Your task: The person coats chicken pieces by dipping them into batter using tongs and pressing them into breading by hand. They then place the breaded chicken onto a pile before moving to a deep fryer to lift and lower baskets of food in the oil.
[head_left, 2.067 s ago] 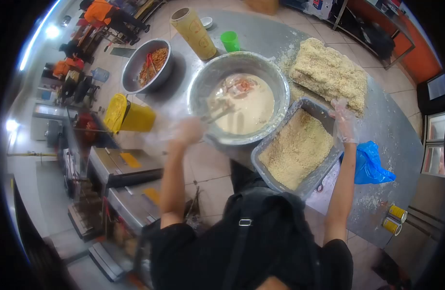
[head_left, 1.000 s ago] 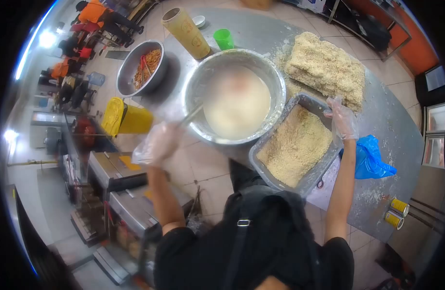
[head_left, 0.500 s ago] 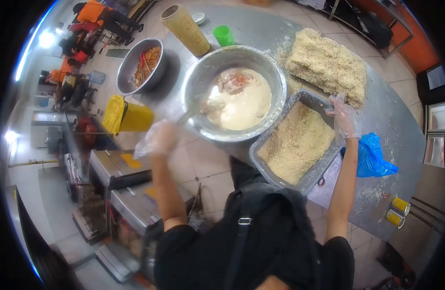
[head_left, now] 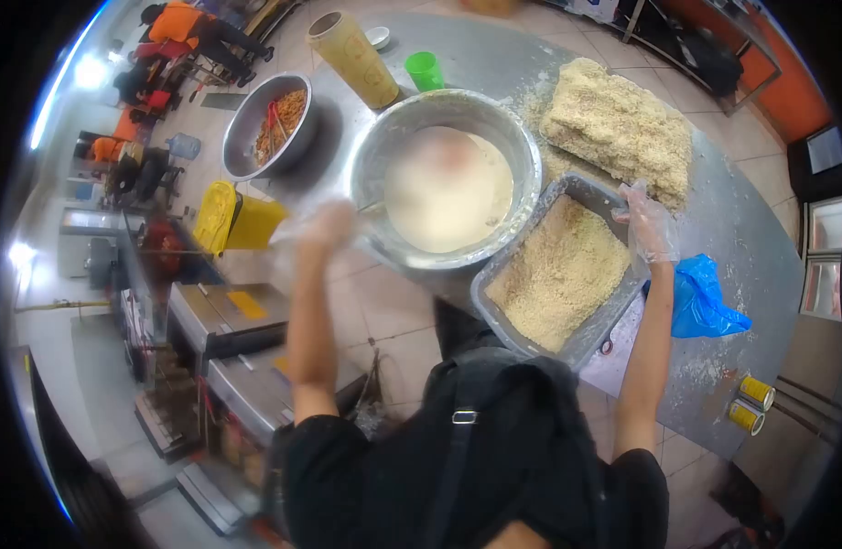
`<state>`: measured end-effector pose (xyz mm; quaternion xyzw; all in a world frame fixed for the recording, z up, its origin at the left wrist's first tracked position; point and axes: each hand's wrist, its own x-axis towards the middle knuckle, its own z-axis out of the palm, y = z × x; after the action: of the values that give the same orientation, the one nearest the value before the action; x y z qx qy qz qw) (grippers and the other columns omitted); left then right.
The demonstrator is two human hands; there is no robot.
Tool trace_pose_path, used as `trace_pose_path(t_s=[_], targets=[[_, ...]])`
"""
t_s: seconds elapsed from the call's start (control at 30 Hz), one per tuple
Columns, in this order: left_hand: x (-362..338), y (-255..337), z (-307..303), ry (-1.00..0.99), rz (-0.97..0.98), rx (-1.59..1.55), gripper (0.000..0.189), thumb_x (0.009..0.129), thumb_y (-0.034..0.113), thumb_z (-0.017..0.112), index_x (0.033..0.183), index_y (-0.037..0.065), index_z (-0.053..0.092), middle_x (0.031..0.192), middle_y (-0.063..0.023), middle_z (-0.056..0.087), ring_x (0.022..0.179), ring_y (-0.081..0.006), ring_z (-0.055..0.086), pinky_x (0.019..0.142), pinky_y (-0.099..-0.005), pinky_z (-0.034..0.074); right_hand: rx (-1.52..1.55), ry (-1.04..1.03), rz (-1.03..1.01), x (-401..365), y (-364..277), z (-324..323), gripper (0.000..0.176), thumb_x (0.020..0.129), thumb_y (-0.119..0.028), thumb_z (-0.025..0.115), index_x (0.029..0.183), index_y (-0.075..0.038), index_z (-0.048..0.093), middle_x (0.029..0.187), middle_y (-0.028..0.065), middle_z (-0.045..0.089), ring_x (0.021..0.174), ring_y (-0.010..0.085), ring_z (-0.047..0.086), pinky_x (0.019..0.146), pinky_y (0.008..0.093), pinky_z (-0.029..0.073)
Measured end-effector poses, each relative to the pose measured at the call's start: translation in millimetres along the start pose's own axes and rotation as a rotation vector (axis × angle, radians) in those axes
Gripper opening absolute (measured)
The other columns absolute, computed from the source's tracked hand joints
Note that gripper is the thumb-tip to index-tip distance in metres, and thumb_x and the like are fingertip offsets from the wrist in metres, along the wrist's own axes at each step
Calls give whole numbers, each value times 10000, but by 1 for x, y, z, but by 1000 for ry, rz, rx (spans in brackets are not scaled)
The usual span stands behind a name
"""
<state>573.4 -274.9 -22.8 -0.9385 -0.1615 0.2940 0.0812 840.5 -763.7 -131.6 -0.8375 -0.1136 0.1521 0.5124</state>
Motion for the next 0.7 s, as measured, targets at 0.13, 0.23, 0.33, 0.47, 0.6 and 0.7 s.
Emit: trace_pose_path(t_s=[0.13, 0.23, 0.33, 0.47, 0.6, 0.7], targets=[[-44, -14, -19, 94, 46, -205, 325, 883, 305, 547, 822, 17, 685, 663, -166, 650, 619, -278, 665, 613, -392, 513, 5, -28, -7, -1, 1, -3, 479, 985, -393, 518, 1219, 12, 616, 1157, 100, 662, 743, 152, 682, 724, 274, 553], [-76, -13, -34, 205, 244, -350, 298, 881, 300, 589, 818, 24, 681, 578, -120, 603, 545, -205, 633, 563, -346, 488, -2, -31, 3, -7, -19, 1, 478, 987, -385, 515, 1215, 25, 613, 1147, 111, 666, 742, 163, 686, 722, 275, 551], [-86, -4, -41, 86, -30, -601, 244, 872, 260, 609, 828, 31, 681, 564, -96, 581, 526, -175, 605, 541, -315, 466, -19, -17, -12, -1, -9, 2, 471, 989, -385, 511, 1203, 19, 623, 1122, 110, 676, 731, 161, 686, 713, 274, 550], [-83, -9, -25, 80, 46, -551, 252, 874, 266, 606, 883, 30, 697, 590, -99, 592, 538, -176, 602, 555, -325, 467, -52, -3, 35, 0, -7, -1, 457, 996, -384, 496, 1195, 3, 636, 1103, 112, 684, 726, 150, 687, 704, 278, 549], [-64, -21, -5, 68, -105, -198, 351, 881, 349, 572, 936, 29, 706, 707, -150, 664, 670, -294, 657, 681, -409, 507, -164, -48, -19, -2, -3, -4, 467, 1003, -396, 470, 1189, -3, 642, 1112, 109, 680, 749, 156, 691, 723, 279, 543], [-63, -10, -16, 123, -239, -192, 410, 885, 405, 534, 939, 37, 707, 819, -182, 687, 794, -374, 658, 780, -456, 502, -110, -41, -5, -6, -16, -1, 467, 1008, -391, 458, 1196, -4, 638, 1135, 103, 671, 755, 159, 693, 737, 274, 540]])
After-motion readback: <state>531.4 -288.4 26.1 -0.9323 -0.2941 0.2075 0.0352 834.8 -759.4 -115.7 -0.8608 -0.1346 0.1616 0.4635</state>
